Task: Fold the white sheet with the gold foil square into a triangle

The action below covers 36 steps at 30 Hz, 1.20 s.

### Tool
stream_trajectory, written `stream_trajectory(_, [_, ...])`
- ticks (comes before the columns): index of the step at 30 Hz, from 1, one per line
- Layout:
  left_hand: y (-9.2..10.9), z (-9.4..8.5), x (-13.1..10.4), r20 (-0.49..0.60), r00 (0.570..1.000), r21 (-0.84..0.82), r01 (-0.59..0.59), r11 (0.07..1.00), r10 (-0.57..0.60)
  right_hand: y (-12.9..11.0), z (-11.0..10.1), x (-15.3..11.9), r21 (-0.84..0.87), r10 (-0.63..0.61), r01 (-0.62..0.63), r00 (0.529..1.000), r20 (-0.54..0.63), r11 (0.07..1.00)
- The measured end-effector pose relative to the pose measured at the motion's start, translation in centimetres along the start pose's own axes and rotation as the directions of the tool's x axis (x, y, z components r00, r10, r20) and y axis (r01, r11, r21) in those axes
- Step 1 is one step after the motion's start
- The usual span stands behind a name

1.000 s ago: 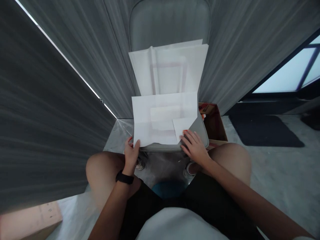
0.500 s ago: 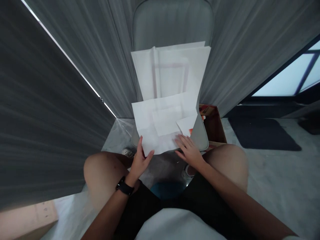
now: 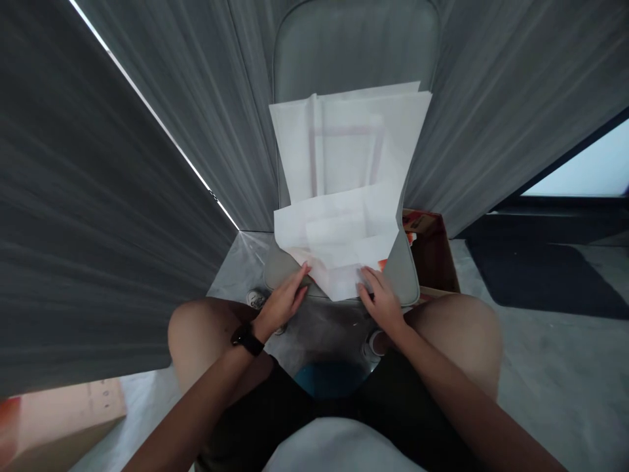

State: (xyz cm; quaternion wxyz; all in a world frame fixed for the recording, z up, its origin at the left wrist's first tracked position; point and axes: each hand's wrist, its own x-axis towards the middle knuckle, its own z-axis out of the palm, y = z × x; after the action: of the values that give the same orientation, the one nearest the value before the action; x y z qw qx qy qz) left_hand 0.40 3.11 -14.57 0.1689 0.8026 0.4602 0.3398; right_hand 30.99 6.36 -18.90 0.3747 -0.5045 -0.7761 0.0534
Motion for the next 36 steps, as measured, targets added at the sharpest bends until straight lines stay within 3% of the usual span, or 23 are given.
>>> stream_trajectory(5, [-1.1, -0.1, 2.3, -0.044, 0.995, 0.268, -0.071, 0.961, 0.086, -0.5, 0.0, 0.2, -0.010, -0.002, 0.002, 1.000, -0.020, 1.000])
stream_trajectory(9, [-4.3, -2.9, 4.4, -0.089, 0.995, 0.301, -0.017, 0.953, 0.046, -1.0, -0.3, 0.4, -0.051, -0.034, 0.032, 0.999, -0.035, 0.998])
stream_trajectory(11, [-6.4, -5.0, 5.2, -0.016, 1.000, 0.279, -0.014, 0.960, 0.019, -1.2, -0.4, 0.5, -0.074, -0.042, 0.040, 0.999, -0.030, 0.996])
stream_trajectory(12, [-7.4, -5.9, 5.4, 0.082, 0.996, 0.254, -0.042, 0.966, 0.022, -1.2, -0.4, 0.5, -0.085, -0.039, 0.037, 0.999, -0.023, 0.996])
stream_trajectory(14, [-8.9, -7.4, 5.5, 0.250, 0.966, 0.179, -0.109, 0.978, 0.062, -1.3, -0.5, 0.6, -0.109, -0.029, 0.028, 1.000, -0.002, 0.994])
stream_trajectory(16, [-9.7, -8.0, 5.0, 0.333, 0.938, 0.103, -0.139, 0.985, 0.097, -1.3, -0.5, 0.7, -0.137, -0.021, 0.024, 1.000, 0.022, 0.990])
stream_trajectory(22, [-10.0, -6.5, 2.8, 0.307, 0.951, -0.048, -0.026, 0.999, 0.040, -1.3, -1.1, 0.7, -0.193, -0.105, 0.130, 0.985, 0.135, 0.972])
stream_trajectory(28, [-10.5, -5.7, 2.5, 0.251, 0.968, -0.187, 0.061, 0.981, -0.012, -3.5, -0.7, 0.8, -0.045, -0.337, 0.373, 0.878, 0.339, 0.927])
stream_trajectory(31, [-10.2, -5.4, 2.8, 0.221, 0.974, -0.185, 0.087, 0.979, -0.045, -4.8, 0.2, 1.0, 0.018, -0.329, 0.343, 0.883, 0.336, 0.939])
stream_trajectory(36, [-9.1, -4.7, 4.0, 0.165, 0.981, -0.145, 0.123, 0.982, -0.099, -6.7, 1.6, 1.7, 0.042, -0.157, 0.152, 0.949, 0.273, 0.988])
